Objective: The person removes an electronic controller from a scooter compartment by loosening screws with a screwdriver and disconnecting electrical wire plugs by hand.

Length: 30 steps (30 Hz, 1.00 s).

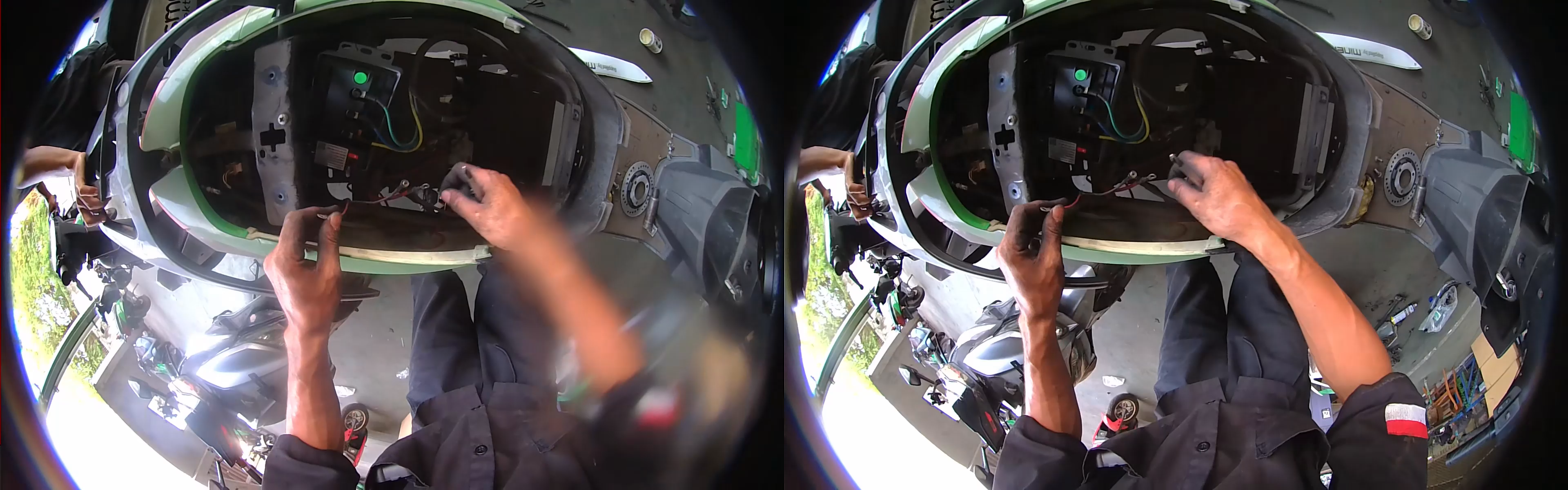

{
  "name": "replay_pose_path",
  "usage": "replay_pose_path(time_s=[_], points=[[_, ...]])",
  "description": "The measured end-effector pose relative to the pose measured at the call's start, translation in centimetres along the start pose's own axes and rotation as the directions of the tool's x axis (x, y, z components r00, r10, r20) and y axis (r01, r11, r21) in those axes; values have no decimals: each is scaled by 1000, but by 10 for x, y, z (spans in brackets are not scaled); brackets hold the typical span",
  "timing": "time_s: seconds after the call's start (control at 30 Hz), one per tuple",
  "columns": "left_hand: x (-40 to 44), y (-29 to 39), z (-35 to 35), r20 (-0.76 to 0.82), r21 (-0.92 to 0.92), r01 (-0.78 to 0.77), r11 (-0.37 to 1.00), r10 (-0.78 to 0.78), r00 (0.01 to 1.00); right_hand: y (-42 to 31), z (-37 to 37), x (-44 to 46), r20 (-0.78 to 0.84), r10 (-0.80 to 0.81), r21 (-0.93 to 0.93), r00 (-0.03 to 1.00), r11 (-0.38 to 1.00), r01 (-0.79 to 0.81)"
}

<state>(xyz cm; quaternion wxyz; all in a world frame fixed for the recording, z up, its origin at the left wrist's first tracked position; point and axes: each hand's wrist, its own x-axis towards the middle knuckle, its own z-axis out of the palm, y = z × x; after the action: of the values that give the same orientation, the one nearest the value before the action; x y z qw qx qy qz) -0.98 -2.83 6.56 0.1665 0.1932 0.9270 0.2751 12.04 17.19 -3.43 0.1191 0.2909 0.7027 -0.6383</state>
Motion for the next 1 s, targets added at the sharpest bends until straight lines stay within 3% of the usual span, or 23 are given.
replay_pose_path(time_s=[0.1, 0.33, 0.47, 0.57, 0.67, 0.83, 0.97, 1.0], points=[[-1, -4, -1, -7, 1, -31, 1000, 31, 1000, -18, -14, -5, 35, 75, -31, 997, 997, -74], [3, -3, 2, -34, -18, 17, 1000, -18, 999, -31, -21, -7, 2, -66, -77, 998, 995, 66], [6, -6, 3, -75, -32, 8, 999, -10, 997, -26, -26, -5, -9, -37, -125, 999, 991, 36], [10, -9, 5, -120, -227, 16, 974, -44, 992, -15, -27, -11, -13, -4, -147, 1000, 989, 2], [11, -7, 4, -96, -231, 27, 973, -50, 994, -12, -29, -15, -4, 24, -163, 1000, 986, -25], [11, -11, 5, -101, -132, -33, 991, 20, 995, 4, -28, -14, -103, -43, -200, 994, 980, 21], [10, -8, 6, -98, -179, 39, 983, -57, 994, 10, -43, -9, -227, -57, -247, 972, 969, -1], [10, -15, 6, -117, -132, 15, 991, -30, 993, 15, -45, -8, -255, -126, -257, 959, 965, 58]])
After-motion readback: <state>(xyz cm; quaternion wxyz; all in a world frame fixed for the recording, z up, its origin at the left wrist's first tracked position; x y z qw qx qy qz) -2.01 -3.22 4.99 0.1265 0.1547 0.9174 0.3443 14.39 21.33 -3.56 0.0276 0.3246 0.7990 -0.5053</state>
